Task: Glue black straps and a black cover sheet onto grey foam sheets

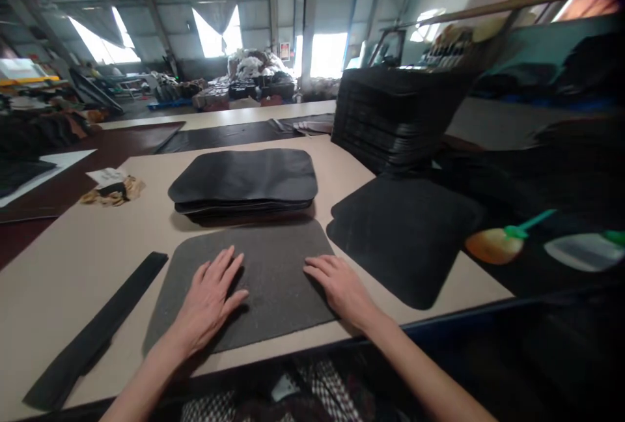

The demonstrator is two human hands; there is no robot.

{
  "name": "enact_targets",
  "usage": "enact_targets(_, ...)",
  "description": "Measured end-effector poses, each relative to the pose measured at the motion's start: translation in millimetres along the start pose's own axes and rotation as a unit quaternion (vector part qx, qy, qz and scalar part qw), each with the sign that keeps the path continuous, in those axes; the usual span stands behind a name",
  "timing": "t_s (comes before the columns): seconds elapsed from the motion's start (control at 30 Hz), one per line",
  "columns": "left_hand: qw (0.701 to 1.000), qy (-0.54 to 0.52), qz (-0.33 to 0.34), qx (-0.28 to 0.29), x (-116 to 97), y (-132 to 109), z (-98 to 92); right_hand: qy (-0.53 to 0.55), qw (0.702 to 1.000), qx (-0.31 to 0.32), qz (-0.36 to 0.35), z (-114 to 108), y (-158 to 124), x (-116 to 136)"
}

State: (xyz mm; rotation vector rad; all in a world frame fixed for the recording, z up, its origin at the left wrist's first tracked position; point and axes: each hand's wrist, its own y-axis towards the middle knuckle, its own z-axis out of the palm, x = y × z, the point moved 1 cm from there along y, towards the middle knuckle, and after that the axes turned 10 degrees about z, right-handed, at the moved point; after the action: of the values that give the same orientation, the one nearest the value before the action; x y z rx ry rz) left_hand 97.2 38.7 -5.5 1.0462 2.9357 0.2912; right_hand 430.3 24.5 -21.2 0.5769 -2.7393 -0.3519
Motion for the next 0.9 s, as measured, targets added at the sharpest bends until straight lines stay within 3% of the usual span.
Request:
enact_targets(0.13, 0.999, 0.02, 0.008, 0.036, 9.6, 14.8, 22.0, 0.012, 1.0, 0.004, 0.009, -3.8, -4.1, 2.4)
enact_targets(0.4, 0.996, 0.061, 0.053, 0.028, -4.3, -14.6, 26.3, 0.034, 0.996, 0.05, 0.063, -31.8, -23.4, 24.8)
enact_targets(0.5, 0.996, 0.065, 0.056, 0.017, -7.1, -17.2, 27.7, 0.029, 0.997, 0.022, 0.071, -27.1, -2.5, 48.7)
enact_targets(0.67, 0.996, 0.072, 0.059, 0.01, -5.0, -17.2, 32.7, 0.027, 0.999, -0.002, -0.042, 13.8, 52.8, 89.0)
enact_targets(0.77, 0.996, 0.074, 0.058, 0.009, -4.9, -17.7, 32.9, 0.012, 1.0, -0.001, -0.024, 29.8, 66.9, 82.8)
enact_targets(0.9, 0.997, 0.061, 0.047, 0.006, -6.1, -16.8, 31.4, -0.026, 0.997, -0.019, 0.076, 22.2, 54.2, 39.7)
